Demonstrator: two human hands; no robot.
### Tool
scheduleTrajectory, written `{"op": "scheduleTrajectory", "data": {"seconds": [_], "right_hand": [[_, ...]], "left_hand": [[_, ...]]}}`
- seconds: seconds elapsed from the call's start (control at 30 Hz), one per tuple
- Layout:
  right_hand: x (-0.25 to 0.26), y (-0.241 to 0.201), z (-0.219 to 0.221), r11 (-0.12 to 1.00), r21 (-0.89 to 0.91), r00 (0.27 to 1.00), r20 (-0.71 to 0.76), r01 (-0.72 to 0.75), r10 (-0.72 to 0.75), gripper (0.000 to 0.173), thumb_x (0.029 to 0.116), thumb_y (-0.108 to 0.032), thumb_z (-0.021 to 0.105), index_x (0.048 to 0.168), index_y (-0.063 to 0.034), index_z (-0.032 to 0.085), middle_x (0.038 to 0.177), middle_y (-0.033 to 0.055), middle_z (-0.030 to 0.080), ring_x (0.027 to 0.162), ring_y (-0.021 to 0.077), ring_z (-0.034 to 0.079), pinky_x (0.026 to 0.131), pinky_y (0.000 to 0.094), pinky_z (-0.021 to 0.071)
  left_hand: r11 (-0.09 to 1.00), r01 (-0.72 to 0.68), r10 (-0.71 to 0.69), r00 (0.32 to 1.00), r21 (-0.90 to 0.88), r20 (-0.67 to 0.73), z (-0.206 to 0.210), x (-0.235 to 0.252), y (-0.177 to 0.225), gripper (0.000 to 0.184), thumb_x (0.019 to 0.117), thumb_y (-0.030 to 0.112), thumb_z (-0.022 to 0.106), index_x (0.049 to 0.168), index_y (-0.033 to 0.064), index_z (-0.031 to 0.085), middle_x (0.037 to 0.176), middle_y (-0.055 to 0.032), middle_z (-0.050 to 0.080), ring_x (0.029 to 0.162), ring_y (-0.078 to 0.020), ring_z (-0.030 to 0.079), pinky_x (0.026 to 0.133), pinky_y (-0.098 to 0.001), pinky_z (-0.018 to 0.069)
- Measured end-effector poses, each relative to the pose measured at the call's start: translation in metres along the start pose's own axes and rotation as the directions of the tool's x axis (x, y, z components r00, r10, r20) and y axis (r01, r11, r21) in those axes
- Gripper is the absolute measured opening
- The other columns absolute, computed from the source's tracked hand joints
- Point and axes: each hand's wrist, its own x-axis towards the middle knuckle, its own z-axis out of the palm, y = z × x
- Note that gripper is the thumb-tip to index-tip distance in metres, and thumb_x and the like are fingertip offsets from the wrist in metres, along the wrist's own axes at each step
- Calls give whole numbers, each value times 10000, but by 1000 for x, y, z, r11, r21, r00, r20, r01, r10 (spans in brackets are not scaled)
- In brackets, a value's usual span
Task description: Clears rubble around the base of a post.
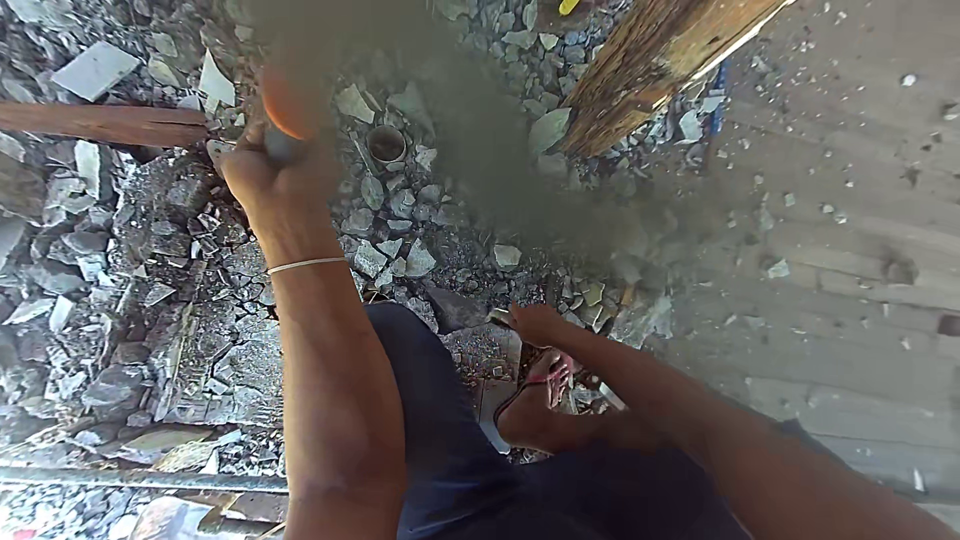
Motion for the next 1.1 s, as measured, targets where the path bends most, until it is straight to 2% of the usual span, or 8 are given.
{"op": "scheduleTrajectory", "data": {"seconds": [0.33, 0.4, 0.43, 0.5, 0.63, 0.83, 0.93, 1.1], "right_hand": [[-94, 28, -216, 813, 489, 896, -128, -315, 424, 584, 1156, -347, 231, 1470, 107, 423, 1415, 381, 512, 1337, 508, 512, 1115, 634, 364], [-76, 69, -175, 974, 216, 945, -301, -64, 129, 629, 1126, -475, 280, 1355, 47, 545, 1154, 333, 641, 1045, 480, 658, 883, 660, 510], [-36, 100, -116, 988, 15, 728, -678, 153, -103, 635, 1076, -573, 364, 1036, -28, 687, 725, 194, 654, 575, 341, 641, 459, 560, 507], [-19, 85, -105, 989, 121, 983, -173, 82, -60, 642, 1041, -647, 402, 1184, -80, 666, 926, 181, 695, 850, 369, 691, 770, 644, 551], [21, 61, -50, 987, -44, 969, 203, 156, -144, 778, 1011, -736, 311, 1184, -65, 663, 1041, 222, 692, 1016, 423, 678, 865, 694, 509], [40, 138, -114, 999, 2, 957, -286, -47, 46, 656, 1041, -656, 382, 1237, -115, 698, 1080, 230, 723, 1015, 455, 692, 852, 729, 515], [-28, 108, -211, 894, 313, 930, -73, -322, 360, 677, 1127, -489, 255, 1405, 57, 543, 1428, 328, 540, 1358, 483, 508, 1093, 667, 383], [-23, 116, -179, 892, 443, 927, -291, -89, 238, 721, 1104, -561, 255, 1298, 30, 621, 1138, 324, 664, 1060, 479, 661, 922, 675, 491]], "left_hand": [[997, -41, 41, 999, 60, -9, -3, 6, 23, 110, 1004, 155, 380, 950, 95, 455, 776, -87, 544, 681, -175, 593, 670, -335, 566], [997, -72, 72, 997, 32, -8, -7, 8, 21, 93, 990, 141, 372, 936, 97, 433, 735, -84, 515, 625, -168, 569, 636, -324, 569], [996, -84, 84, 996, 19, -1, -9, 10, 20, 100, 989, 145, 362, 925, 99, 423, 723, -78, 507, 606, -157, 559, 623, -309, 572], [995, -96, 96, 995, 19, -10, -11, 10, 22, 50, 985, 116, 385, 950, 99, 416, 777, -91, 519, 664, -168, 580, 668, -329, 575], [990, -47, 55, 997, 135, -54, -14, 5, 28, 166, 1042, 215, 368, 996, 89, 466, 795, -100, 572, 703, -173, 629, 652, -327, 571], [937, -60, 29, 995, 345, 96, -46, 25, 68, 271, 1026, 119, 357, 784, 124, 477, 643, -24, 528, 597, -122, 569, 604, -276, 535], [904, -118, 91, 992, 411, 87, -60, 35, 80, 296, 1043, 128, 335, 800, 125, 503, 655, -19, 552, 633, -119, 595, 651, -284, 552], [856, -161, 155, 986, 492, 52, -60, 38, 74, 210, 1030, 126, 383, 858, 132, 504, 700, -20, 564, 658, -115, 606, 674, -280, 562]]}}
